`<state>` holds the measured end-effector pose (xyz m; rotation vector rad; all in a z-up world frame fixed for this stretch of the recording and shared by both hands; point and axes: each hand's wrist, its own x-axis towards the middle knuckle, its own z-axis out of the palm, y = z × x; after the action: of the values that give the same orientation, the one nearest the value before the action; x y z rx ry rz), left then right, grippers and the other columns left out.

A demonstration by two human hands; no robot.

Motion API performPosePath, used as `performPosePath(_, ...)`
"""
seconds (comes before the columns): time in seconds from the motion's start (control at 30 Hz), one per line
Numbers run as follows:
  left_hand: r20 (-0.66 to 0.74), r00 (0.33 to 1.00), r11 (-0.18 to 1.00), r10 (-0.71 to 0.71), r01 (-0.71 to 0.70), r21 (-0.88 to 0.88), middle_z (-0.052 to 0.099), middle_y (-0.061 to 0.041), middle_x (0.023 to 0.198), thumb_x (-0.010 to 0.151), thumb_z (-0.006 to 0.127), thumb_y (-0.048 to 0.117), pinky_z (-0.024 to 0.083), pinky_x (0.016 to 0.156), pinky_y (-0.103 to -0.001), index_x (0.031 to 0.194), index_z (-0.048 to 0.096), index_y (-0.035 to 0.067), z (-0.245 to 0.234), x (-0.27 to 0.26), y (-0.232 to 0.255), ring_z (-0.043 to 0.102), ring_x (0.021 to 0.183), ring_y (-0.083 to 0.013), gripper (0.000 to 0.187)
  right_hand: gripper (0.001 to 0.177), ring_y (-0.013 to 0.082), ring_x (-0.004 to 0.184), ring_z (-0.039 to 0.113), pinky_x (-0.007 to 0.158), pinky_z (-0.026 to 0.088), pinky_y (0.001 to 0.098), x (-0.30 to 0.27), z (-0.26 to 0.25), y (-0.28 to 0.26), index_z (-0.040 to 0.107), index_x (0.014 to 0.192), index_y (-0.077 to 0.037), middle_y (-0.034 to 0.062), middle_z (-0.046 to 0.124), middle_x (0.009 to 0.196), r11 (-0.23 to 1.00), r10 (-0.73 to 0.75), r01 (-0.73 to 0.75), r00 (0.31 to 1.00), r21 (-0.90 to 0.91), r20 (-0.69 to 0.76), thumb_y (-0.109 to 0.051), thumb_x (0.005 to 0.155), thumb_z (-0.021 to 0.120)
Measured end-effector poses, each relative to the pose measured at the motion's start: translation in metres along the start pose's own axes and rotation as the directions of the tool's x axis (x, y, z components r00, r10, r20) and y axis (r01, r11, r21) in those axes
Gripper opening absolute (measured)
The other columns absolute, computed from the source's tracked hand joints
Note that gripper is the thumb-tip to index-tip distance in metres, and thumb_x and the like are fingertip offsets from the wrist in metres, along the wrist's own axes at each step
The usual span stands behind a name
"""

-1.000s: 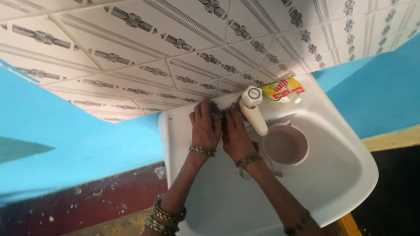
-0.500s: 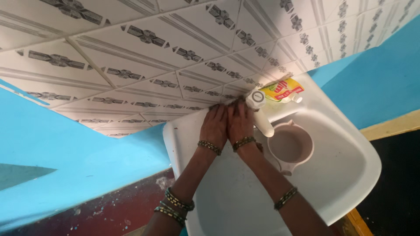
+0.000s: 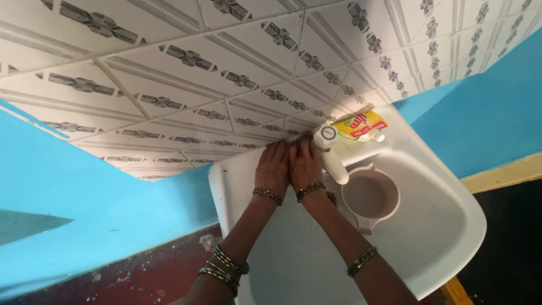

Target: The person scrubs the interior surfaces and rim of a white sink using a steel wool pad, moving the pad across the basin and around the faucet area.

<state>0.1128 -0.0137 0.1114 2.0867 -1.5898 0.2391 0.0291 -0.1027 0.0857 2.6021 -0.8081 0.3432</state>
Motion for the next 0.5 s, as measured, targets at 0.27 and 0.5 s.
performPosePath(0.27,0.005,0.998,0.998,0.056,-0.056,-0.026,0.058,-0.014,0.142,0.086,0.062,0.004,0.034,0.118,-0.039,0.136,0.059,-0.002,-0.017,-0.039,0.017,0.05,0.135,-0.0298,0.05,0.025,0.0319,0.132,0.049,0.089,0.043,0.048,-0.061,-0.028,-0.002,0.059,0.11,-0.005,0.0257,0.059,0.137,0.983,0.054,-0.036,0.994,0.181,-0.091,-0.015,0.088,0.061)
performPosePath(0.5,0.101,0.994,0.996,-0.035,0.027,0.087,0.056,-0.012,0.144,0.087,0.064,0.005,0.033,0.119,-0.038,0.137,0.056,0.0,-0.01,-0.013,0.013,0.049,0.136,-0.0279,0.051,0.03,0.0348,0.138,0.046,0.096,0.043,0.0518,-0.021,-0.002,0.004,0.056,0.116,-0.005,0.0256,0.057,0.133,0.988,0.016,-0.02,0.999,0.154,0.029,-0.018,0.09,0.063)
